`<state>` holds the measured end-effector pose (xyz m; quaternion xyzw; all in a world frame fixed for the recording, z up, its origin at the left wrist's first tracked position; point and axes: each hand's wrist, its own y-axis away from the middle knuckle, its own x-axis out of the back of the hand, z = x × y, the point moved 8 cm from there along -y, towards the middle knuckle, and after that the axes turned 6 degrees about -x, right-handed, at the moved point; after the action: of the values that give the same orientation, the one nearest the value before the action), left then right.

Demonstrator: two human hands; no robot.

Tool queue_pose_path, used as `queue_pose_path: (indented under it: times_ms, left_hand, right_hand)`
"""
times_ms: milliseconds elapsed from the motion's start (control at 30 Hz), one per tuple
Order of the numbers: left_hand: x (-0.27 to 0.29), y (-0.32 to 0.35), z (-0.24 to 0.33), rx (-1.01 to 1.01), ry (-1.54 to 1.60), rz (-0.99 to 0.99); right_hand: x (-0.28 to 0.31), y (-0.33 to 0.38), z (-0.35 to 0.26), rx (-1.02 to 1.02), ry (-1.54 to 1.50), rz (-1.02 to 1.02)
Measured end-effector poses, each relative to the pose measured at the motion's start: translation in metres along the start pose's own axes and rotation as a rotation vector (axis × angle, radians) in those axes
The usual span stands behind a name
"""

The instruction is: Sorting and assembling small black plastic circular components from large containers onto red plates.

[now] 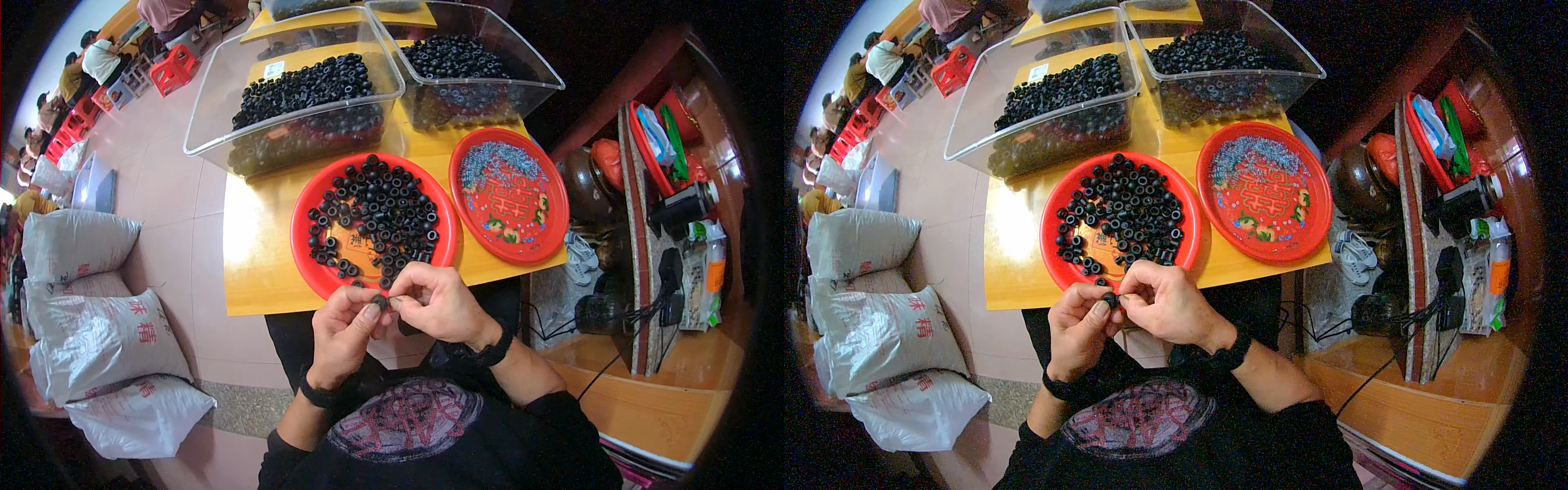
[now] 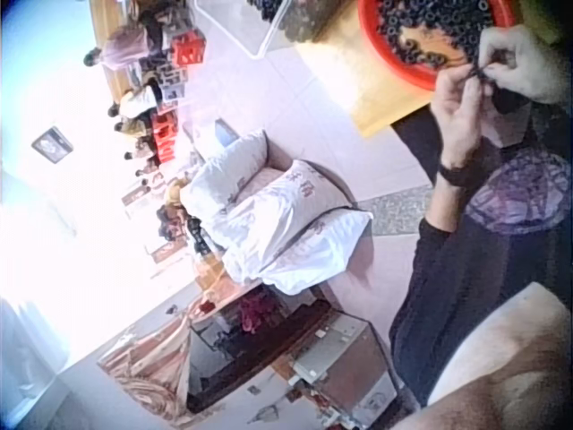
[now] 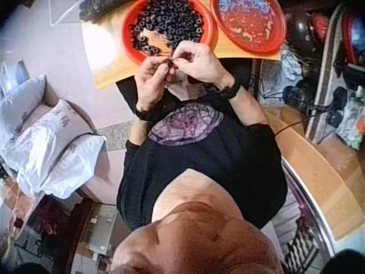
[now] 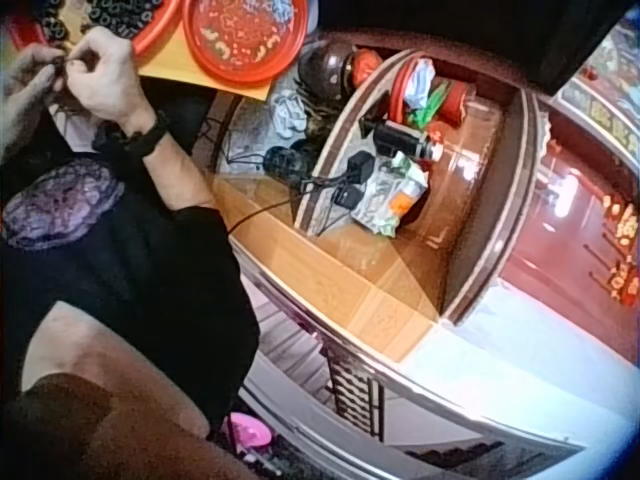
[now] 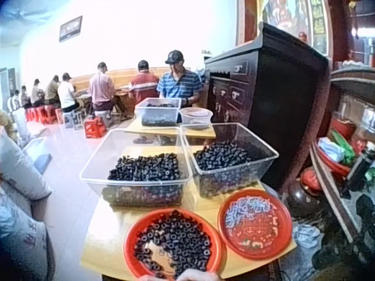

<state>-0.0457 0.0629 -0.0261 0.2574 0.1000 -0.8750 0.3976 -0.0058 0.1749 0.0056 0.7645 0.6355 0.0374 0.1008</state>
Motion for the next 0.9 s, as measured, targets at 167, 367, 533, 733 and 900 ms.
queue_pose_path:
  times_ms: [167, 367, 533, 733, 900]
  left_hand:
    - [-0.001, 0.004, 0.005, -0.054, -0.128, -0.01]
    - [0.0, 0.006, 0.015, -0.138, -0.295, -0.011]
    - [-0.008, 0.008, 0.03, -0.312, -0.56, -0.032]
    - [-0.003, 0.008, 0.022, -0.233, -0.453, 0.034]
    - [-0.013, 0.005, 0.027, -0.266, -0.4, -0.06]
  right_hand:
    - [-0.003, 0.002, -0.006, 0.045, 0.225, -0.023]
    - [-0.008, 0.003, -0.012, 0.088, 0.124, -0.046]
    - [-0.009, 0.002, -0.015, 0.128, 0.195, -0.027]
    - [-0.01, -0.008, -0.009, 0.044, 0.121, -0.113]
    - [-0.008, -0.008, 0.012, -0.177, -0.251, -0.337]
